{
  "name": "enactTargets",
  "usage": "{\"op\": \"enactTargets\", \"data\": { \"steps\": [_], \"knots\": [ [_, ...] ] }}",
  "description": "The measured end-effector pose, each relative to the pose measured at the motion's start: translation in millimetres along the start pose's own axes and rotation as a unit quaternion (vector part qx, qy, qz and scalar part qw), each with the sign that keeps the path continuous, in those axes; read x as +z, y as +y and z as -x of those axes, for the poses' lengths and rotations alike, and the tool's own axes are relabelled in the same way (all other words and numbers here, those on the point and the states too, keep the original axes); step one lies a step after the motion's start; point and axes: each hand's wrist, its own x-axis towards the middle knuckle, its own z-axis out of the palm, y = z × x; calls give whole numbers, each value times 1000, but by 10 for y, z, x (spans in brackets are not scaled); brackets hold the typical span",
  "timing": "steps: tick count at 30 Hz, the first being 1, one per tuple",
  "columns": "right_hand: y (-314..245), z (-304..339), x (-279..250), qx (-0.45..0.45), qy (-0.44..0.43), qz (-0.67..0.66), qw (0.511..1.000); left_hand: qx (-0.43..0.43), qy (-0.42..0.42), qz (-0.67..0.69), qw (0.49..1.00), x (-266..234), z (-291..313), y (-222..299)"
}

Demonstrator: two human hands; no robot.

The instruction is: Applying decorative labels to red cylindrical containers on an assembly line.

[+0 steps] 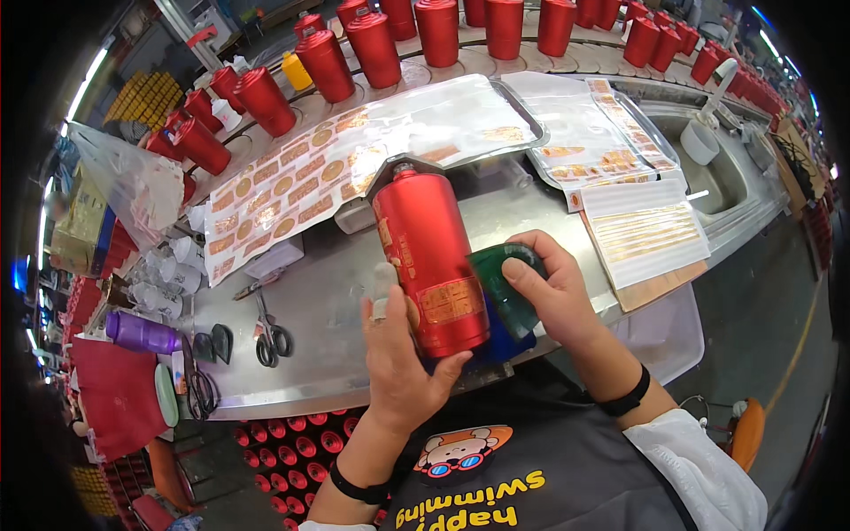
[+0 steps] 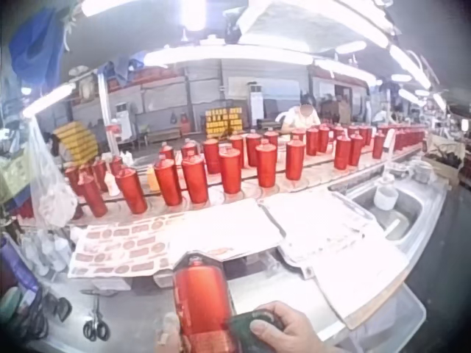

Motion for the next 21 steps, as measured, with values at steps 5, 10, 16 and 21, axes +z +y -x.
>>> {"op": "enactTargets", "data": {
  "steps": [5, 10, 16, 21],
  "knots": [
    [12, -3, -18, -10, 14, -19, 1000, 58, -51, -127, 989, -17, -48, -30],
    [17, 9, -68, -15, 27, -3, 1000, -3, -33, -16, 999, 6, 51, -93],
    [13, 4, -80, -17, -6, 30, 999, 46, -33, -152, 987, 21, 77, -56],
    [43, 8, -98, -27, -8, 36, 999, 62, -26, -213, 975, 8, 84, 45]
  ]
}}
